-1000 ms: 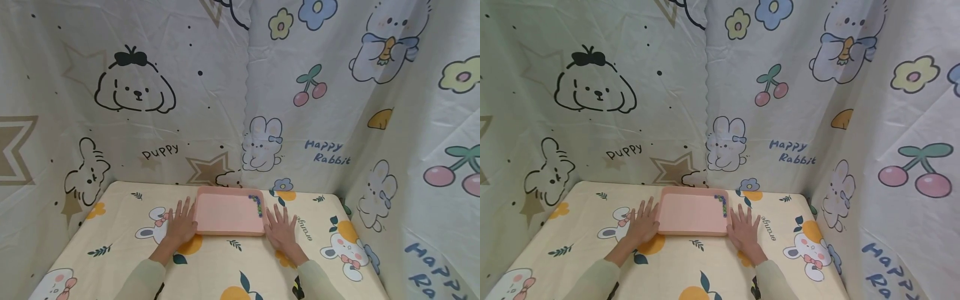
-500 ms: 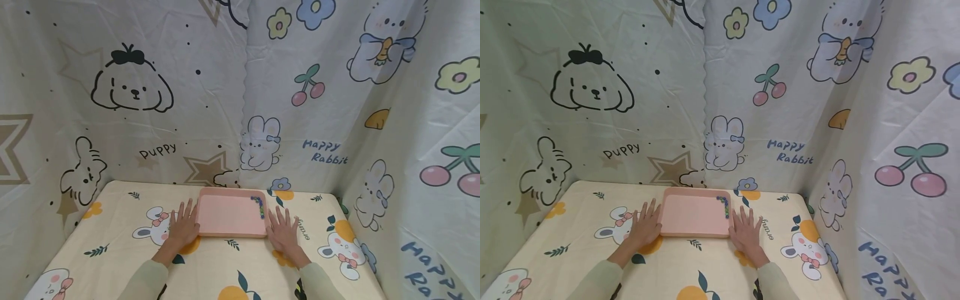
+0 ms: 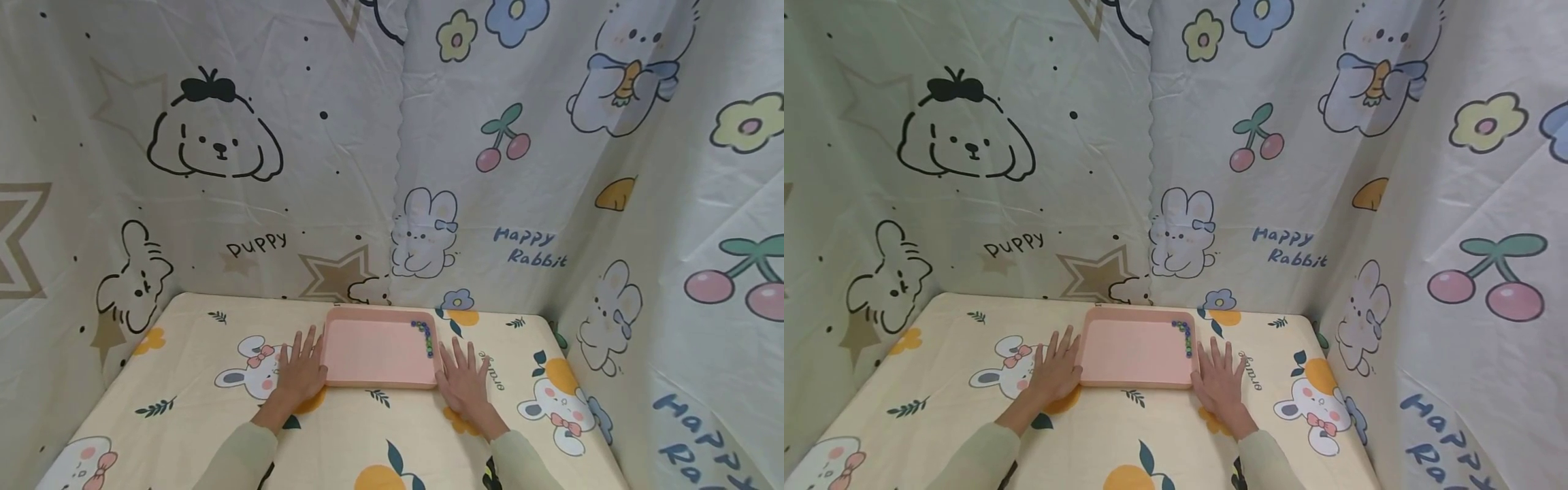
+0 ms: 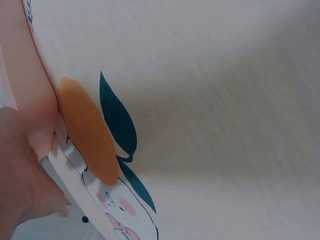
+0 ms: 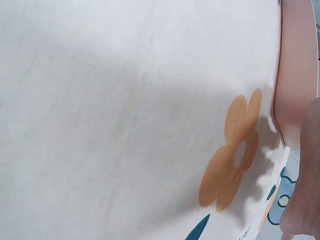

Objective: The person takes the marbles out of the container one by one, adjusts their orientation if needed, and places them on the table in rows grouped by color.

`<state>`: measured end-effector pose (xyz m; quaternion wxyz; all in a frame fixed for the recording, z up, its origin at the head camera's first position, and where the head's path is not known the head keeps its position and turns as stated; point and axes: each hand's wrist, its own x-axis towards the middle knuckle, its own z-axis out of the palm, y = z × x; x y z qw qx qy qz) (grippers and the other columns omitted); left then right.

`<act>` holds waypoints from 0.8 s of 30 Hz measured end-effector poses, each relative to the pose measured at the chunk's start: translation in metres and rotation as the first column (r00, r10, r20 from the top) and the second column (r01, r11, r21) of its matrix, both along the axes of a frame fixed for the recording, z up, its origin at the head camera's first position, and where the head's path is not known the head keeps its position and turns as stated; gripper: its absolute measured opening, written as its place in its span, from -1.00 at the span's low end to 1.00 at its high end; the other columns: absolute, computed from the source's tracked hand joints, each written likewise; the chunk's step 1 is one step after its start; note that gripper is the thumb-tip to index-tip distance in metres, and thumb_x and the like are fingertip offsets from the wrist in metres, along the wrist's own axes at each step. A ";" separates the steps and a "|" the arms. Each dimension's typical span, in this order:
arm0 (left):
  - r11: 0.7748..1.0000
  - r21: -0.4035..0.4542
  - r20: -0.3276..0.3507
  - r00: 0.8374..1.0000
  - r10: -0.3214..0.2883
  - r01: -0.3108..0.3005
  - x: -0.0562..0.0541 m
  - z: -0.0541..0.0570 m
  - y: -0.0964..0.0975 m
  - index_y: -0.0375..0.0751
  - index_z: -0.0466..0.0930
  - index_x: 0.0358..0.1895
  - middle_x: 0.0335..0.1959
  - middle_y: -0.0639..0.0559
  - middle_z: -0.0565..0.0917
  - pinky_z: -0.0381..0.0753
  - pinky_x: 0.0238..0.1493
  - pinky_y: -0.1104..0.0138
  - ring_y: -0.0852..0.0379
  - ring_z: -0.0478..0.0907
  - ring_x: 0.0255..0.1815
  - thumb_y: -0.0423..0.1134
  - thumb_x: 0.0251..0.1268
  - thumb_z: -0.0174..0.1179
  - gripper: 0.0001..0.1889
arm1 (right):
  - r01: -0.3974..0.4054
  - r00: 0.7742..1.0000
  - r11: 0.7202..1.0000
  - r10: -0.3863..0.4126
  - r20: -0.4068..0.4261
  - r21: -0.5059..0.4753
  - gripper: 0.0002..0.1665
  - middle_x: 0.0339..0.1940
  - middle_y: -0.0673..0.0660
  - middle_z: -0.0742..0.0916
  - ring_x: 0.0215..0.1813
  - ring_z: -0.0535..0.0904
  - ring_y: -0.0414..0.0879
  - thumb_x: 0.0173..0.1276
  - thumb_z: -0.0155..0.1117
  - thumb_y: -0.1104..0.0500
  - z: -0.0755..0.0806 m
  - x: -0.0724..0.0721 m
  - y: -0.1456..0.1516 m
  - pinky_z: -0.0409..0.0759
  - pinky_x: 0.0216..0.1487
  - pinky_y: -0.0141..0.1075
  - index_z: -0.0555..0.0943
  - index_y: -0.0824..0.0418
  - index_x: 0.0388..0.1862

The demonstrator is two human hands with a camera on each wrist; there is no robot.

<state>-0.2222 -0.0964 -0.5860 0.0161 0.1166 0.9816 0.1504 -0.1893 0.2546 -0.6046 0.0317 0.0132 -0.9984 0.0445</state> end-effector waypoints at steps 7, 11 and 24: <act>1.000 0.013 0.004 1.000 0.005 -0.005 0.001 0.002 0.000 -0.36 0.12 0.53 0.59 -0.30 -0.03 -0.23 0.45 -0.30 -0.38 -0.16 0.56 -0.13 0.42 0.00 -0.31 | 0.003 1.000 1.000 -0.004 -0.011 -0.026 -0.29 0.63 0.22 0.11 0.58 -0.12 0.37 0.56 -0.16 -0.11 -0.002 0.000 -0.001 -0.26 0.37 0.48 0.16 0.03 0.62; 1.000 -0.014 0.005 1.000 0.009 -0.009 0.000 0.003 0.000 -0.34 0.07 0.55 0.60 -0.30 -0.05 -0.20 0.45 -0.30 -0.38 -0.15 0.56 -0.11 0.41 0.05 -0.27 | 0.010 1.000 0.999 -0.011 -0.021 -0.032 -0.30 0.63 0.22 0.13 0.58 -0.11 0.36 0.54 -0.14 -0.09 -0.003 0.000 -0.002 -0.28 0.37 0.47 0.18 0.04 0.61; 1.000 -0.015 -0.005 1.000 0.004 -0.004 -0.011 -0.004 0.003 -0.33 0.01 0.57 0.60 -0.29 -0.06 -0.18 0.44 -0.30 -0.36 -0.16 0.57 0.04 0.43 0.06 -0.19 | 0.010 1.000 1.000 -0.010 -0.018 -0.029 -0.28 0.62 0.23 0.14 0.58 -0.10 0.37 0.53 -0.14 -0.07 -0.001 0.002 -0.006 -0.28 0.37 0.47 0.17 0.06 0.61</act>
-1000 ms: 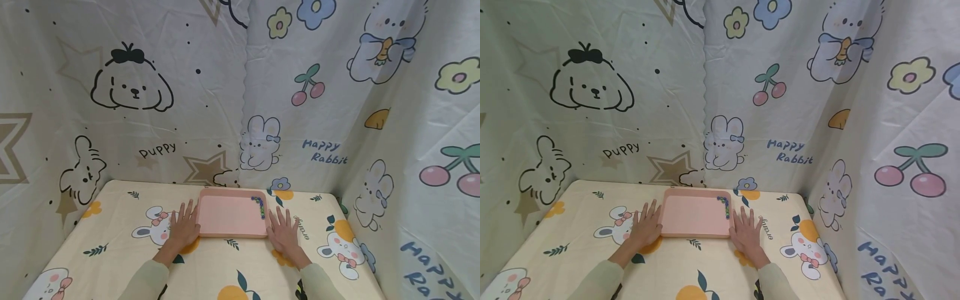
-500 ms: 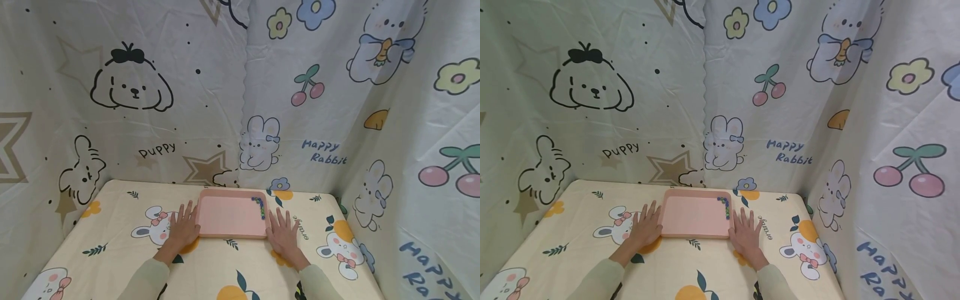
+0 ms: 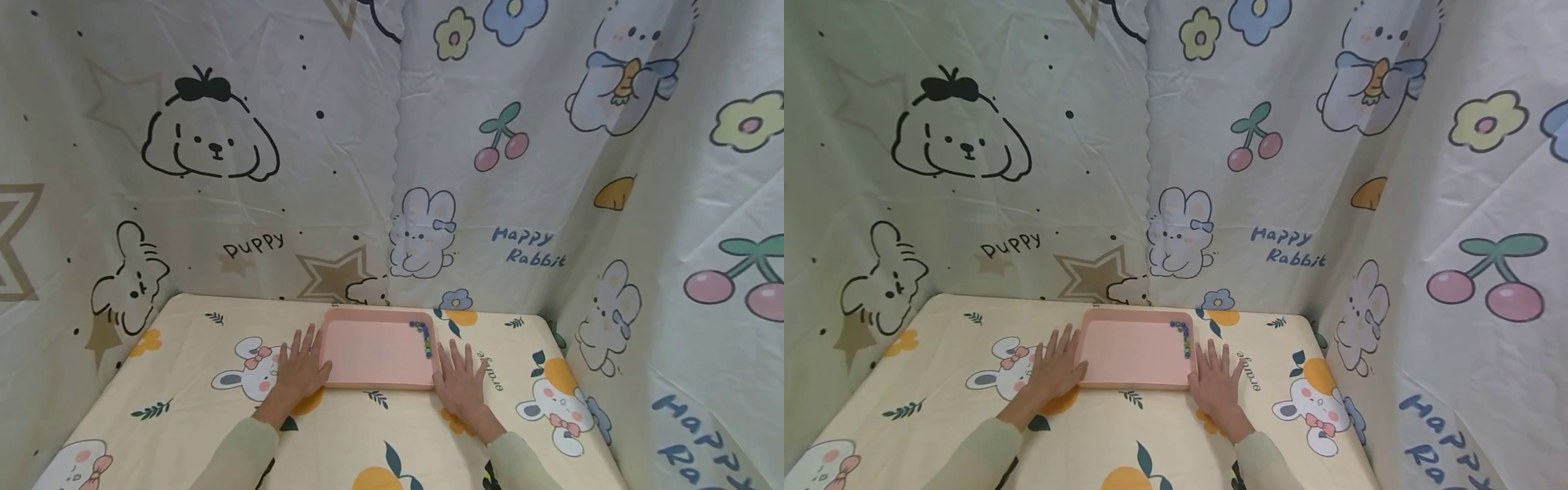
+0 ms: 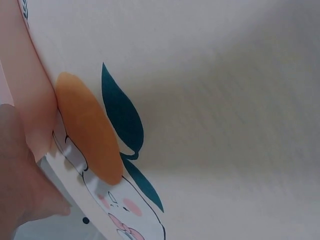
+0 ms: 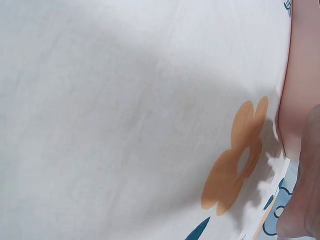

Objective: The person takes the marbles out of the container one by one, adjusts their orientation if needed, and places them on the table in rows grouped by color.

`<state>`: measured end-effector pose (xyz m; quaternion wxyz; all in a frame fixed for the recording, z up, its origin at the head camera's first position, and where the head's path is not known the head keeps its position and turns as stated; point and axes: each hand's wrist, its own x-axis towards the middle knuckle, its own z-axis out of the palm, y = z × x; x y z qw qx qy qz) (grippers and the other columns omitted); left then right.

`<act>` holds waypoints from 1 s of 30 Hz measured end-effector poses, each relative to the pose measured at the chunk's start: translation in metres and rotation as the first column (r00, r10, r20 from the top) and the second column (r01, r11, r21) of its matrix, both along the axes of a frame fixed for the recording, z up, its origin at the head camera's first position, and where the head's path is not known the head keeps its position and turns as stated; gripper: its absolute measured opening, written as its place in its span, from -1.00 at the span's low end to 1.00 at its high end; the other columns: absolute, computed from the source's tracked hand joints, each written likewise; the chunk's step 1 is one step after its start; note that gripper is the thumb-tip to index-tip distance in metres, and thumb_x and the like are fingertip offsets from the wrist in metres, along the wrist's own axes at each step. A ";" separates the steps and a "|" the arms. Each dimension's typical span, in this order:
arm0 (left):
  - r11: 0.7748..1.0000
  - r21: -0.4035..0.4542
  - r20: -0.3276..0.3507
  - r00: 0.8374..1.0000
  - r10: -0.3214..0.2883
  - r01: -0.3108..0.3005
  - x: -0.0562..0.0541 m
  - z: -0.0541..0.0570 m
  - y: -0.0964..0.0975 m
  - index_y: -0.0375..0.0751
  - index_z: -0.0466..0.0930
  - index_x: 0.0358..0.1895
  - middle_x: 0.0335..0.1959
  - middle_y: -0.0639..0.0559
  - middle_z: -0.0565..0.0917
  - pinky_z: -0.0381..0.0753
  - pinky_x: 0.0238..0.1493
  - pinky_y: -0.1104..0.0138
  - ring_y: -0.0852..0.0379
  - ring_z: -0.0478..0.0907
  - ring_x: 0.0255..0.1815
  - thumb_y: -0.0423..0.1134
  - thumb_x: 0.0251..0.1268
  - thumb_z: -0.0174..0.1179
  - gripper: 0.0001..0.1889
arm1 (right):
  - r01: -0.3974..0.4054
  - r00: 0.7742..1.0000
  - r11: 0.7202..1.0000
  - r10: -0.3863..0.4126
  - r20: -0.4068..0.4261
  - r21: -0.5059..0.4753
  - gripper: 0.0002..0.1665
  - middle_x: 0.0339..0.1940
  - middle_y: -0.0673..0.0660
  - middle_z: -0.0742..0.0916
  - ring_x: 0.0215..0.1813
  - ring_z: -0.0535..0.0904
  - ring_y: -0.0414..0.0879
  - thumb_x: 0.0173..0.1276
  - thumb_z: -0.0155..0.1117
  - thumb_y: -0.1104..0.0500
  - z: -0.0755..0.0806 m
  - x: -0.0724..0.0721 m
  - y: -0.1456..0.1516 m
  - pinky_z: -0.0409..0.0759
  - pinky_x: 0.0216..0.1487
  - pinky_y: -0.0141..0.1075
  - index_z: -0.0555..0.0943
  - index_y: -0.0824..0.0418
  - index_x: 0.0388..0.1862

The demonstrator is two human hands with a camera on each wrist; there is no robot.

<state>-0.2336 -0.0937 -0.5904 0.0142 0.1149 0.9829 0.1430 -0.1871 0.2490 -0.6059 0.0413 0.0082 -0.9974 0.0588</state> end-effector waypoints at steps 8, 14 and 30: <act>1.000 -0.003 -0.008 1.000 -0.001 0.001 -0.003 0.000 0.004 -0.31 -0.01 0.58 0.61 -0.25 -0.08 -0.19 0.47 -0.25 -0.31 -0.17 0.58 0.14 0.43 0.03 -0.14 | -0.008 1.000 1.000 0.007 -0.020 -0.023 -0.29 0.61 0.24 0.16 0.57 -0.08 0.37 0.51 -0.14 -0.04 -0.001 -0.001 -0.001 -0.30 0.36 0.47 0.19 0.07 0.60; 1.000 0.007 -0.002 1.000 -0.002 0.002 -0.002 0.002 0.005 -0.32 0.01 0.58 0.60 -0.29 -0.07 -0.18 0.46 -0.28 -0.33 -0.15 0.57 0.20 0.40 0.06 -0.11 | 0.002 1.000 1.000 -0.002 0.009 -0.013 -0.29 0.63 0.22 0.14 0.58 -0.11 0.36 0.54 -0.17 -0.05 -0.001 0.000 0.001 -0.29 0.37 0.47 0.14 0.05 0.62; 0.999 -0.034 -0.033 0.999 0.023 -0.024 -0.002 -0.004 0.006 -0.24 0.04 0.59 0.61 -0.27 -0.06 -0.17 0.46 -0.27 -0.33 -0.16 0.57 0.24 0.36 0.06 -0.10 | 0.008 1.000 1.000 -0.008 0.011 -0.017 -0.29 0.62 0.23 0.16 0.57 -0.08 0.37 0.53 -0.16 -0.07 -0.003 0.000 0.001 -0.24 0.36 0.49 0.17 0.06 0.61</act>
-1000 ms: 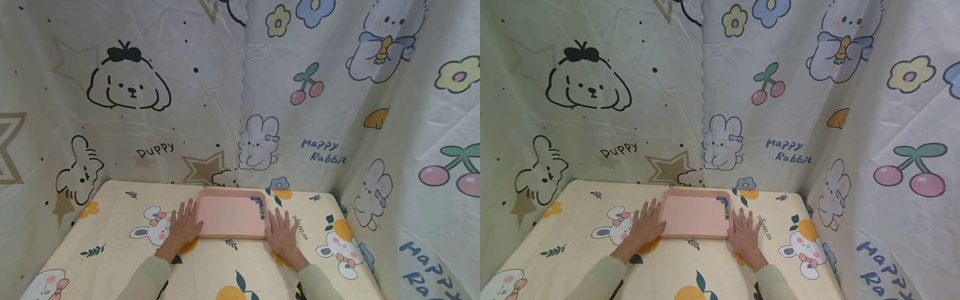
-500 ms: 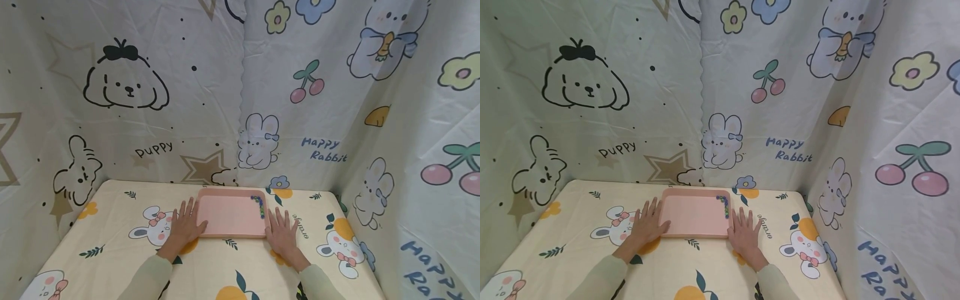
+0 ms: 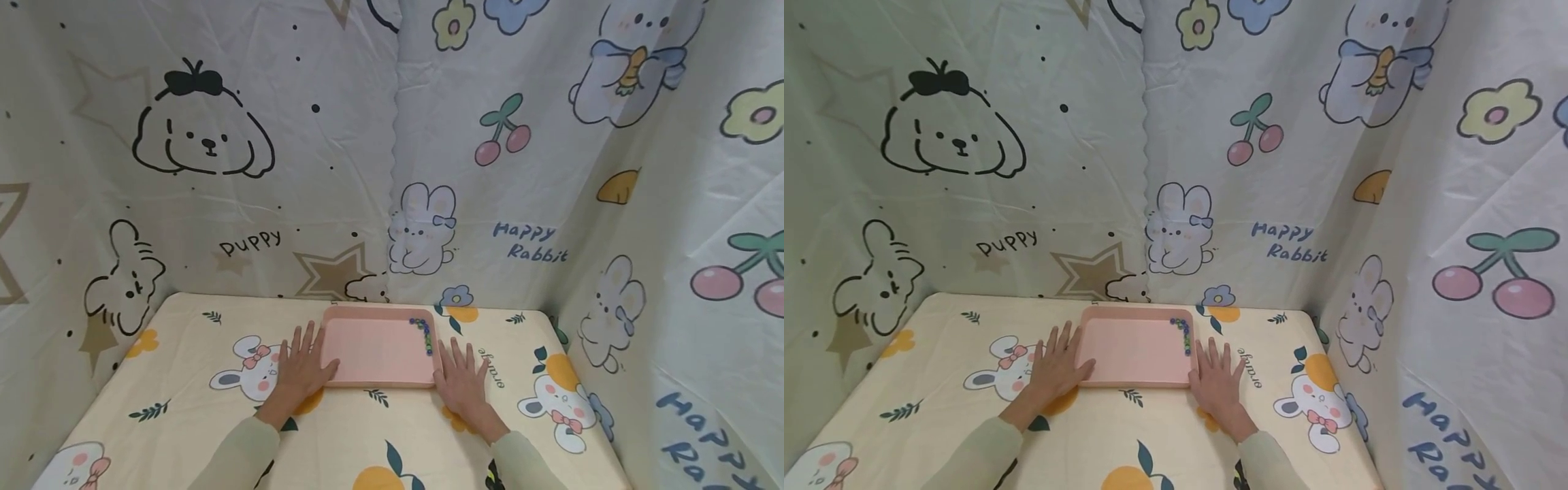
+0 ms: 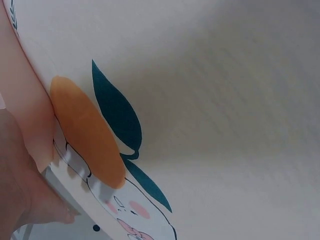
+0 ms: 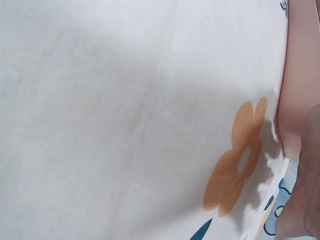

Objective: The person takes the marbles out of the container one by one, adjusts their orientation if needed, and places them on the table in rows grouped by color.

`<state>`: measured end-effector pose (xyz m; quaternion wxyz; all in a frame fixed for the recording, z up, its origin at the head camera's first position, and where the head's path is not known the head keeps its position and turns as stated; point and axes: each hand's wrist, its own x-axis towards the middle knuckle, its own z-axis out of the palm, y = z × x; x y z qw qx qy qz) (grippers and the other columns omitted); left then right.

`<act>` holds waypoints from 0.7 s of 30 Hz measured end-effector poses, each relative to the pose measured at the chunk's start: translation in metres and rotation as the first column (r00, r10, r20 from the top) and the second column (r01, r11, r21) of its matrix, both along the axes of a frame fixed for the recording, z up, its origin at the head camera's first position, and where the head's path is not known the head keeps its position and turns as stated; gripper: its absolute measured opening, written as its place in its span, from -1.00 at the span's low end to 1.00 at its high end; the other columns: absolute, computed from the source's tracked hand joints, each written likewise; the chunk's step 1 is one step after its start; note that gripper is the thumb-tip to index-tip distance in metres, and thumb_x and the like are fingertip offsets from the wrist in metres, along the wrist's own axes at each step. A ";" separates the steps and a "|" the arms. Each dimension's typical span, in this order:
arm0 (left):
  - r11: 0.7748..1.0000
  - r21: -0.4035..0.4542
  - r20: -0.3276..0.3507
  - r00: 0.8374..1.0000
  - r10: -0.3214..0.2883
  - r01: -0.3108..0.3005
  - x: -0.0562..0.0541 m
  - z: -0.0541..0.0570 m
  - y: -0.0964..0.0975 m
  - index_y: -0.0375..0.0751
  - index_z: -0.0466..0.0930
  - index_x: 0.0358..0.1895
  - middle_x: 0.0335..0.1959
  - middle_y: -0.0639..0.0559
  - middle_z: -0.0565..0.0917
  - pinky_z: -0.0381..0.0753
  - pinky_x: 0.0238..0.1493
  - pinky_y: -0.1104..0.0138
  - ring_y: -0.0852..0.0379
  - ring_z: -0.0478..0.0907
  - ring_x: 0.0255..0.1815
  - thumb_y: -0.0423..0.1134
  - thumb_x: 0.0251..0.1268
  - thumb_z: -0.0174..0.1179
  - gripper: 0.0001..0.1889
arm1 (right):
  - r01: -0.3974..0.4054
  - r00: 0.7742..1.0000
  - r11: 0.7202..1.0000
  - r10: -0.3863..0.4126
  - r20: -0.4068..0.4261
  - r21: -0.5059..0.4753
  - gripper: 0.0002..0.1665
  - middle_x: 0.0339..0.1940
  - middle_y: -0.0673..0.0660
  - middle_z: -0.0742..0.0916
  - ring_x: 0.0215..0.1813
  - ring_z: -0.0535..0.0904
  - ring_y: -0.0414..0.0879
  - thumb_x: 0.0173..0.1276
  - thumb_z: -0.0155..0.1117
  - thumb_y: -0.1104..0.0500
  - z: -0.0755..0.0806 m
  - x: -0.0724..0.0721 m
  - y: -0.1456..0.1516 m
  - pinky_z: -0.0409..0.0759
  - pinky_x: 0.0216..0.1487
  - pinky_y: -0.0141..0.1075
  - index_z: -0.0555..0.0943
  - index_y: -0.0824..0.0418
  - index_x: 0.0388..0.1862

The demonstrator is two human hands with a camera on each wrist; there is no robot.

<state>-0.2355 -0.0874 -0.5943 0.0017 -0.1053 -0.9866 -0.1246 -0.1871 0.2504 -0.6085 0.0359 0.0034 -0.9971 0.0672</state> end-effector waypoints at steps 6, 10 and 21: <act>1.000 -0.026 0.000 1.000 0.009 -0.009 -0.001 0.001 0.002 -0.21 0.02 0.59 0.61 -0.25 -0.06 -0.20 0.46 -0.28 -0.32 -0.16 0.58 0.26 0.36 0.05 -0.09 | -0.003 1.000 0.995 0.003 0.001 -0.101 -0.28 0.61 0.26 0.15 0.55 -0.02 0.41 0.52 -0.09 -0.04 0.003 0.000 0.002 -0.12 0.35 0.49 0.17 0.07 0.61; 1.000 -0.021 0.008 1.000 0.014 -0.014 -0.001 0.002 0.002 -0.21 0.01 0.60 0.61 -0.24 -0.07 -0.23 0.46 -0.28 -0.33 -0.19 0.58 0.26 0.36 0.06 -0.09 | -0.032 0.999 0.991 0.030 -0.014 -0.132 -0.29 0.60 0.26 0.19 0.51 0.10 0.41 0.50 -0.02 -0.04 0.007 -0.003 0.005 0.09 0.37 0.40 0.23 0.10 0.58; 1.000 -0.015 -0.007 1.000 0.025 -0.025 0.001 0.000 0.002 -0.22 0.03 0.59 0.61 -0.25 -0.05 -0.20 0.45 -0.30 -0.33 -0.14 0.57 0.24 0.37 0.05 -0.11 | -0.026 0.994 0.957 -0.007 -0.113 -0.290 -0.54 0.21 0.20 0.60 0.20 0.55 0.07 0.41 0.32 0.13 0.038 -0.023 -0.008 0.58 0.18 -0.10 0.56 0.25 0.23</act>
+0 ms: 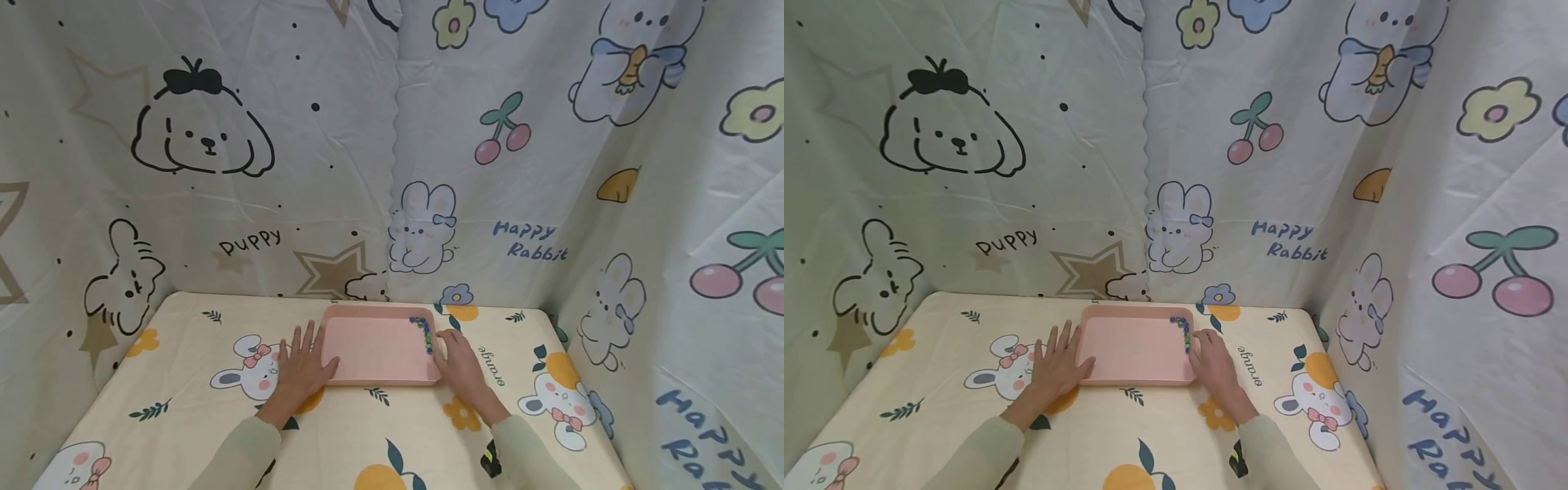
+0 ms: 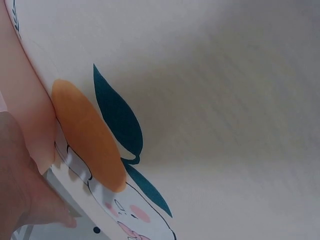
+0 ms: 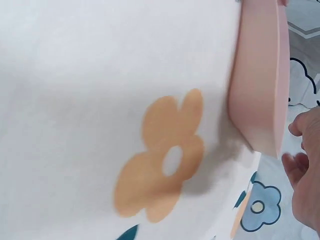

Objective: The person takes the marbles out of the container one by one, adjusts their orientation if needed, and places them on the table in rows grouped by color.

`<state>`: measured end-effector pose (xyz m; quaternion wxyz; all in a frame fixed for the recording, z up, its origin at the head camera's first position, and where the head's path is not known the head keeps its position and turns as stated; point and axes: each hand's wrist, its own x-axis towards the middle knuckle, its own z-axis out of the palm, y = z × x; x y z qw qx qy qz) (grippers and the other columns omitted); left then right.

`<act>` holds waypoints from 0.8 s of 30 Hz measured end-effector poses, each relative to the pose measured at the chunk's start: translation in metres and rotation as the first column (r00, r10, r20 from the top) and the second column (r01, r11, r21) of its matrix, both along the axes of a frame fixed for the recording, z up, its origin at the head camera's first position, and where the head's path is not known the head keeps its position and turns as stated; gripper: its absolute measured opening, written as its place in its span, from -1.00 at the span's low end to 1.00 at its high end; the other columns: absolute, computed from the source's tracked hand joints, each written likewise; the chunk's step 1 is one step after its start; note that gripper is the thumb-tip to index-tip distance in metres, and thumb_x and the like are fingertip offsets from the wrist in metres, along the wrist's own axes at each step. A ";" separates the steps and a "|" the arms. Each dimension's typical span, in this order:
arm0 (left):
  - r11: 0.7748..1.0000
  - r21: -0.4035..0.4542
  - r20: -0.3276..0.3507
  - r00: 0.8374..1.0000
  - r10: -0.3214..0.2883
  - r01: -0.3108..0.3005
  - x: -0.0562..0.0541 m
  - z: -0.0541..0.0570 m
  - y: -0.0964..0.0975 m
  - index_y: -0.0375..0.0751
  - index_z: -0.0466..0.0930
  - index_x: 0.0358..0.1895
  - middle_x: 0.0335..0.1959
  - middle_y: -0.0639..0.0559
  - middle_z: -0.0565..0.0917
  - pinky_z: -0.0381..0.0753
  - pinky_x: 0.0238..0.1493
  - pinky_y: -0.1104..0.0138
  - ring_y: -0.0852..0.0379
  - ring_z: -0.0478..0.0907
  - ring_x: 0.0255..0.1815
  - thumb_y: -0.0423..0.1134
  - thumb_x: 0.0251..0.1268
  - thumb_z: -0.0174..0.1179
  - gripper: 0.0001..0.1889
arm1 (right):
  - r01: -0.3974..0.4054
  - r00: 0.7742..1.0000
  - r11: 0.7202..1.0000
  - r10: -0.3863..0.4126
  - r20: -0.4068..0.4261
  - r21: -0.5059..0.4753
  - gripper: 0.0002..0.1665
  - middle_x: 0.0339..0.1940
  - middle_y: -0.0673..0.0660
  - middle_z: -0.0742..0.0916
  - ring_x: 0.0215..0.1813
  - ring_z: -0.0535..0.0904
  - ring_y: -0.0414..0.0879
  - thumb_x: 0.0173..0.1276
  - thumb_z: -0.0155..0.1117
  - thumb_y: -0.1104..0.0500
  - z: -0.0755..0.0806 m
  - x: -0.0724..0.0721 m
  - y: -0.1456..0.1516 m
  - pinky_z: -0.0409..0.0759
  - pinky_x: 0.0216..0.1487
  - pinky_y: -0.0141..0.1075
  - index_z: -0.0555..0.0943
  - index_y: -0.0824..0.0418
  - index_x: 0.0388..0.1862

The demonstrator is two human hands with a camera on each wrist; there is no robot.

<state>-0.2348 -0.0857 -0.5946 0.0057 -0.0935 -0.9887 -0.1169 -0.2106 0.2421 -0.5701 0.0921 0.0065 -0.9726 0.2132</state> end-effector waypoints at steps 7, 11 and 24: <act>1.000 0.001 0.002 1.000 0.014 -0.014 -0.001 -0.003 0.000 -0.19 0.01 0.60 0.62 -0.23 -0.07 -0.22 0.45 -0.29 -0.32 -0.15 0.58 0.24 0.38 0.04 -0.11 | -0.041 0.999 0.996 0.043 0.026 -0.078 -0.73 -0.17 0.13 0.73 -0.20 0.60 -0.09 0.33 0.34 0.33 0.008 -0.013 -0.014 0.68 -0.15 -0.27 0.67 0.30 0.01; 1.000 0.007 0.006 1.000 0.008 -0.008 -0.001 -0.003 0.001 -0.20 0.00 0.60 0.62 -0.24 -0.08 -0.25 0.45 -0.30 -0.33 -0.15 0.58 0.24 0.38 0.04 -0.11 | -0.042 0.994 0.999 0.042 0.104 -0.003 -0.76 -0.14 0.15 0.76 -0.14 0.66 -0.06 0.32 0.35 0.35 0.007 -0.020 -0.020 0.69 -0.08 -0.24 0.71 0.27 -0.03; 0.999 0.036 0.040 0.999 0.003 -0.005 0.000 0.004 0.002 -0.24 0.00 0.59 0.61 -0.27 -0.07 -0.18 0.46 -0.28 -0.33 -0.14 0.57 0.20 0.39 0.07 -0.11 | -0.200 0.964 0.954 0.151 0.218 0.225 -0.83 -0.20 0.16 0.78 -0.17 0.72 -0.02 0.38 0.25 0.40 0.005 -0.035 -0.030 0.70 -0.17 -0.27 0.74 0.26 -0.15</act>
